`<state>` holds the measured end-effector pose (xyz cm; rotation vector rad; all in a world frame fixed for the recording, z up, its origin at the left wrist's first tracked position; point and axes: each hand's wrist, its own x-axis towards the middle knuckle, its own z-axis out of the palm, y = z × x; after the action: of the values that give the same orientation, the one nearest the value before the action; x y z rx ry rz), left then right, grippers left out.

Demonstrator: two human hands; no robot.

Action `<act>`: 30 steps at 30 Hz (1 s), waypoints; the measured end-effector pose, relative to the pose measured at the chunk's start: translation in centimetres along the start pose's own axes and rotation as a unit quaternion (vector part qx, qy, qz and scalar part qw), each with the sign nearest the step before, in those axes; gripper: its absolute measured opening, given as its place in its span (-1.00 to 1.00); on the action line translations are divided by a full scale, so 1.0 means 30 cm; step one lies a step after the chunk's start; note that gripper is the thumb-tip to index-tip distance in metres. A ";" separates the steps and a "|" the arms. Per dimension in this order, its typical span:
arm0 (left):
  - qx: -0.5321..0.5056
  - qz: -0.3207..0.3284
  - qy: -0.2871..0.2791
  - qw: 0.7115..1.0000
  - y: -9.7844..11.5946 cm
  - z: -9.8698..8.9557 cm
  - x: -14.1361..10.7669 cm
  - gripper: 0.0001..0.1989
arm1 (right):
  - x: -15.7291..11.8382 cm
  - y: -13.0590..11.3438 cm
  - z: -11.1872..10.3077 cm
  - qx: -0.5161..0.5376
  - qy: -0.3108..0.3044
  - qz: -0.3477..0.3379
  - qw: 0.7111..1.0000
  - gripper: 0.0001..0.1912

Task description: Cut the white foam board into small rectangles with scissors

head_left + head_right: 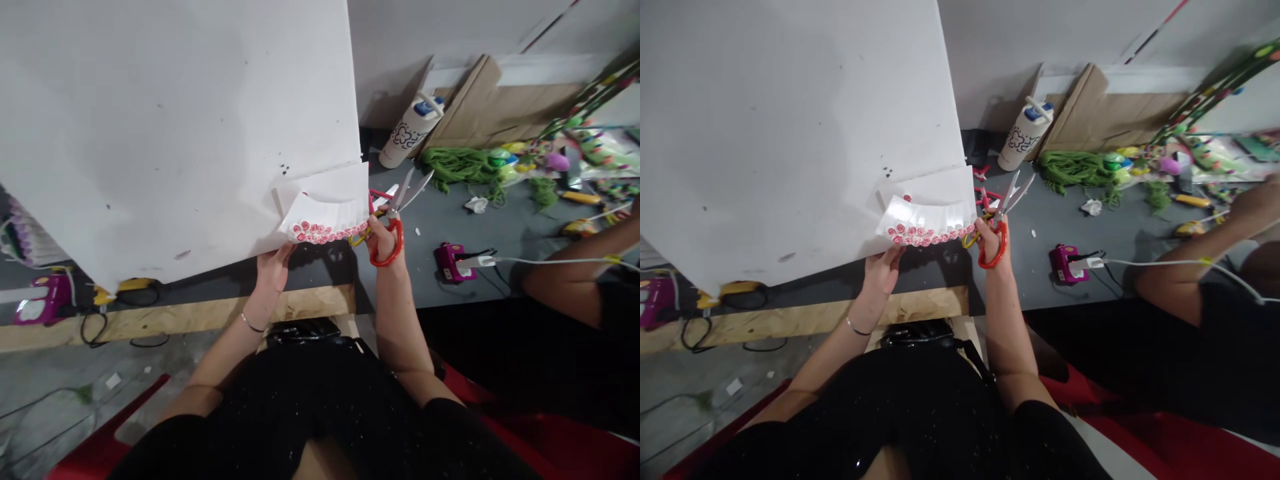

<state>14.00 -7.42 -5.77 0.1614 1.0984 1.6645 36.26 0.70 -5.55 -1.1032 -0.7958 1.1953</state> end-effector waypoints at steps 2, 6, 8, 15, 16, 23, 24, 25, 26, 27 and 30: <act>0.002 -0.002 0.002 1.000 0.000 -0.003 0.005 -0.48 | -0.003 -0.005 0.004 -0.013 -0.007 -0.006 1.000 -0.48; -0.012 -0.006 -0.005 1.000 0.002 -0.008 0.004 -0.49 | 0.002 -0.013 0.012 -0.030 -0.010 0.007 0.999 -0.57; -0.018 -0.010 -0.010 1.000 0.003 -0.011 0.000 -0.50 | 0.020 -0.019 0.016 -0.035 -0.009 0.024 0.999 -0.63; -0.029 -0.007 -0.011 0.999 -0.001 -0.017 -0.001 -0.55 | 0.110 -0.047 0.037 -0.062 -0.020 -0.014 0.998 -0.60; -0.033 -0.008 -0.009 0.999 -0.002 -0.018 0.001 -0.54 | 0.118 -0.052 0.040 -0.069 -0.023 -0.019 0.997 -0.59; -0.027 -0.012 -0.008 1.000 -0.013 -0.020 0.015 -0.50 | 0.154 -0.066 0.045 -0.123 -0.031 -0.044 0.991 -0.59; -0.030 -0.013 -0.007 0.999 -0.015 -0.020 0.016 -0.48 | 0.156 -0.066 0.045 -0.133 -0.034 -0.051 0.989 -0.59; -0.033 -0.014 -0.007 0.999 -0.017 -0.020 0.017 -0.47 | 0.157 -0.066 0.046 -0.143 -0.041 -0.058 0.987 -0.59; -0.037 -0.015 -0.008 0.999 -0.019 -0.021 0.019 -0.46 | 0.158 -0.067 0.047 -0.152 -0.048 -0.066 0.985 -0.59; -0.039 -0.016 -0.008 0.999 -0.021 -0.022 0.020 -0.44 | 0.158 -0.068 0.048 -0.159 -0.053 -0.075 0.983 -0.59; -0.042 -0.016 -0.013 0.999 -0.028 -0.031 0.027 -0.45 | 0.157 -0.073 0.052 -0.177 -0.060 -0.095 0.978 -0.55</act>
<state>13.70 -7.30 -7.24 0.1104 1.0047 1.6727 36.53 5.64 -3.34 -1.2181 -1.2145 0.9863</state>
